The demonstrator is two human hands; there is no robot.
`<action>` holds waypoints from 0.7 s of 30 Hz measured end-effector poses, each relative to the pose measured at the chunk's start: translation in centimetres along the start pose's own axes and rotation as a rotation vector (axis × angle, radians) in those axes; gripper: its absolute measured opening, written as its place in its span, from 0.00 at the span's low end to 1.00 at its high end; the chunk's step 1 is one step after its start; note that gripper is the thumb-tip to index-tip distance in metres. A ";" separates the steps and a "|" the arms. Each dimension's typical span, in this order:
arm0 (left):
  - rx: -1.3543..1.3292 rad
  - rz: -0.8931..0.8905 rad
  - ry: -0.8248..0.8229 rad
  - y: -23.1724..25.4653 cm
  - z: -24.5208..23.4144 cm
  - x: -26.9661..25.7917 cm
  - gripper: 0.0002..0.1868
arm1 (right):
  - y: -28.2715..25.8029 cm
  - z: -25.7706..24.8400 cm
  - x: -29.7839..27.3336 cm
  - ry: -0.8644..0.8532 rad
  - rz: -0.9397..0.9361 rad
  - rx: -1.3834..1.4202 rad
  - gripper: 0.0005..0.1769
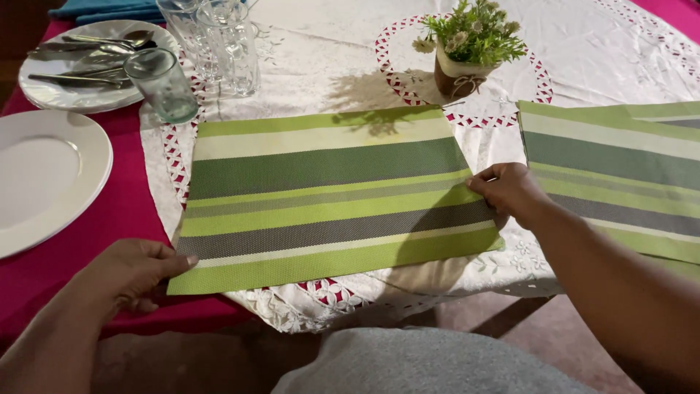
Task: Organize forks and spoons on plates and arrange placemats on a dining table.
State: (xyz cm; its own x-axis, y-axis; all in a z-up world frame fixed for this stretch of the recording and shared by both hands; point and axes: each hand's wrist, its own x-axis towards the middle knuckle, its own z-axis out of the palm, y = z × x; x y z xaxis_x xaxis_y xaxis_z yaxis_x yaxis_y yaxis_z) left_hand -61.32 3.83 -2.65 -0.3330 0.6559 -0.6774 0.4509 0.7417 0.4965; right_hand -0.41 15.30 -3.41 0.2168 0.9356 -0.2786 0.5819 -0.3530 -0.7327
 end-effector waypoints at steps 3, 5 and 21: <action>0.029 0.021 0.017 0.2 0.2 -0.4 0.21 | -0.7 0.3 -1.1 0.023 -0.055 -0.012 0.19; 0.033 0.017 0.064 0.2 0.4 -0.6 0.21 | -1.2 0.3 -1.6 0.038 -0.028 -0.034 0.19; 0.241 0.012 0.159 1.4 0.0 -1.2 0.27 | -0.7 -0.3 0.0 -0.049 0.036 -0.160 0.21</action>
State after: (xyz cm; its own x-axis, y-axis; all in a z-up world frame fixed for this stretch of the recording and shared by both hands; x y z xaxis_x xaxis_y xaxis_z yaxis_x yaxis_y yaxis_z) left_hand -60.25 4.05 -1.14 -0.4441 0.6920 -0.5691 0.6330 0.6919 0.3473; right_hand -0.56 15.57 -2.67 0.2033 0.9198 -0.3356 0.6925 -0.3774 -0.6148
